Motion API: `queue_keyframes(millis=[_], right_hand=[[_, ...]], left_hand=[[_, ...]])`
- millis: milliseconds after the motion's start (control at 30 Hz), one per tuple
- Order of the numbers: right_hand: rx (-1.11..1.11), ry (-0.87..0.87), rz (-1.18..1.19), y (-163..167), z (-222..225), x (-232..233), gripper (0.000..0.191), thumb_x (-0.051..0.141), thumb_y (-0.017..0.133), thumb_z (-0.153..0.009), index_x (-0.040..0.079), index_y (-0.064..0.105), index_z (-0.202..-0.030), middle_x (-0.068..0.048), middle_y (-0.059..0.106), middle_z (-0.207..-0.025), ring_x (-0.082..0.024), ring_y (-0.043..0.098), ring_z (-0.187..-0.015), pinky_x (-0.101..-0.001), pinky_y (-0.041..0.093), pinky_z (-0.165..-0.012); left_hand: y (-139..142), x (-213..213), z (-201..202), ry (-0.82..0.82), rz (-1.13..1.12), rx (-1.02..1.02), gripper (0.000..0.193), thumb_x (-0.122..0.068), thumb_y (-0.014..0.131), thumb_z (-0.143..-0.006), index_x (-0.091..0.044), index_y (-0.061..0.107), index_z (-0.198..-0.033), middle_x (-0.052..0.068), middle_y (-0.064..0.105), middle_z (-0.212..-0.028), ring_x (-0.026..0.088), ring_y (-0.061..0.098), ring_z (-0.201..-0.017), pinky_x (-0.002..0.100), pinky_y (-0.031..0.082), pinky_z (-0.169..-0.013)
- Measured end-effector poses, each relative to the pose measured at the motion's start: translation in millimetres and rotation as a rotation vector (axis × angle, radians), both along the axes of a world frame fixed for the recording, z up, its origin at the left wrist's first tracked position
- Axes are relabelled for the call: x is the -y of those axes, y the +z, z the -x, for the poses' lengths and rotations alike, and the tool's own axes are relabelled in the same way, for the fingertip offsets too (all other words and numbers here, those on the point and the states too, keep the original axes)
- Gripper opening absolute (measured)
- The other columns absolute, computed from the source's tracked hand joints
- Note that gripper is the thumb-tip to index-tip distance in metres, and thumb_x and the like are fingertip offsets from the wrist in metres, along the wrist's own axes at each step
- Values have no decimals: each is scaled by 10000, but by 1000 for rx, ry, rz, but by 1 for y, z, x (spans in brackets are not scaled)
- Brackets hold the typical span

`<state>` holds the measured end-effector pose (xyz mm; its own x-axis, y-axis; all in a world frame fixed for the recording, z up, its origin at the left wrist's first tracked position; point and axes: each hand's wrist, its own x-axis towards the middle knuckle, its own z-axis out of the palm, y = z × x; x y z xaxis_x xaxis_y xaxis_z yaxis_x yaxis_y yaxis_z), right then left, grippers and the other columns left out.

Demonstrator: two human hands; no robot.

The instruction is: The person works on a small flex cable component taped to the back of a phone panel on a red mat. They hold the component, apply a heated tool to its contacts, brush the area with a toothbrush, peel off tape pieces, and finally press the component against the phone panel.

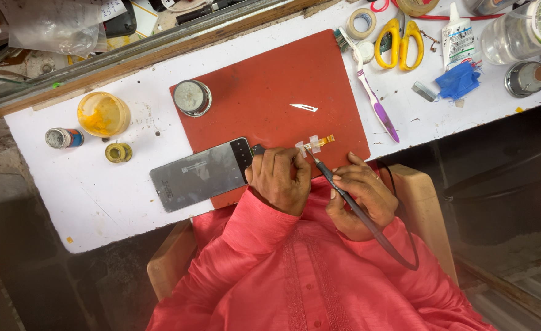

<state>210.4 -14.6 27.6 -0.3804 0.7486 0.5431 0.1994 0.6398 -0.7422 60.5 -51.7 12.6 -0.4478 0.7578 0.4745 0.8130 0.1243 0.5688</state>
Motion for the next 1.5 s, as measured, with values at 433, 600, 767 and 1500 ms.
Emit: queue_keyframes(millis=[433,600,767,1500], right_hand=[[0,3,15,1,0,0,215,-21,696,-872,8,667,-1083,-127,698,-948,-251,738,-946,-527,548,-1114],[-1,-13,7,1,1,0,203,-18,701,-879,11,669,-1078,-126,700,-941,-252,741,-943,-525,554,-1111],[-6,-20,-9,-1,2,0,209,-28,694,-866,9,669,-1070,-128,703,-943,-259,742,-949,-526,560,-1103],[-7,0,-11,-2,0,0,225,-43,689,-850,4,663,-1068,-128,698,-941,-259,744,-948,-538,556,-1104]], left_hand=[[-1,0,1,-5,-1,-9,194,-71,793,-846,-136,639,-945,-20,625,-893,190,565,-770,367,411,-703],[-1,0,0,1,-2,-12,194,-74,795,-848,-136,638,-943,-18,622,-892,187,562,-763,364,411,-698],[-1,-1,0,2,-7,-10,188,-77,794,-853,-136,639,-943,-21,626,-899,185,565,-766,361,409,-698],[-1,-1,0,5,-7,-9,195,-74,790,-853,-135,632,-951,-18,628,-899,192,573,-783,367,414,-711]])
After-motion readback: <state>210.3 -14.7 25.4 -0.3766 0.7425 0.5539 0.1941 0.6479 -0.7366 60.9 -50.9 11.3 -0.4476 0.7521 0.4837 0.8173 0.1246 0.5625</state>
